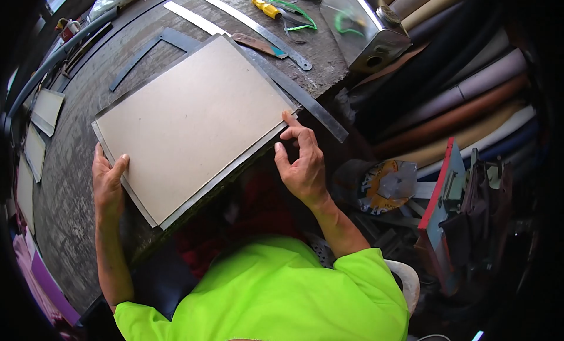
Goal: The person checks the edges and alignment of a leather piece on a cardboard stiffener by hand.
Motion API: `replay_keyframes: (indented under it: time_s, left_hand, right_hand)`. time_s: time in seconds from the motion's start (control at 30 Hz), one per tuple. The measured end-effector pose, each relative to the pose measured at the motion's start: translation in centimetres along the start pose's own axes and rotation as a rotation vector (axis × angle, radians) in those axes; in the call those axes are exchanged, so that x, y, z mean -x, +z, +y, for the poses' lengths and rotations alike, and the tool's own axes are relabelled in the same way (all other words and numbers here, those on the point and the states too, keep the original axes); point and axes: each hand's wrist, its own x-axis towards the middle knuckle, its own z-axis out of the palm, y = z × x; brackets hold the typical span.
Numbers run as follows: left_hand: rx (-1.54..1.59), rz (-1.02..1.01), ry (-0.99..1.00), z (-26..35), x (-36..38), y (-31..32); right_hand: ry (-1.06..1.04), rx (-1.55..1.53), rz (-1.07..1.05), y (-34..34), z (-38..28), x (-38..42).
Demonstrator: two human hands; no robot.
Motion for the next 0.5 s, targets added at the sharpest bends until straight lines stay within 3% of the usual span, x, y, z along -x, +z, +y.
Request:
replay_keyframes:
  time_s: [0.13,0.33,0.47,0.5]
  left_hand:
    - [-0.049,0.021,0.026,0.1,0.0,0.1]
    - [-0.183,0.015,0.012,0.0,0.0,-0.6]
    - [-0.154,0.053,0.037,0.1,-0.2,-0.1]
    - [-0.139,0.069,0.043,0.1,-0.1,0.0]
  right_hand:
    - [-0.203,0.156,-0.019,1.4,-1.4,1.9]
    - [-0.340,0.206,-0.142,3.1,-4.9,4.1]
    - [-0.289,-0.297,-0.272,1.2,-4.0,2.7]
    - [-0.250,-0.271,-0.210,0.6,-3.0,2.4]
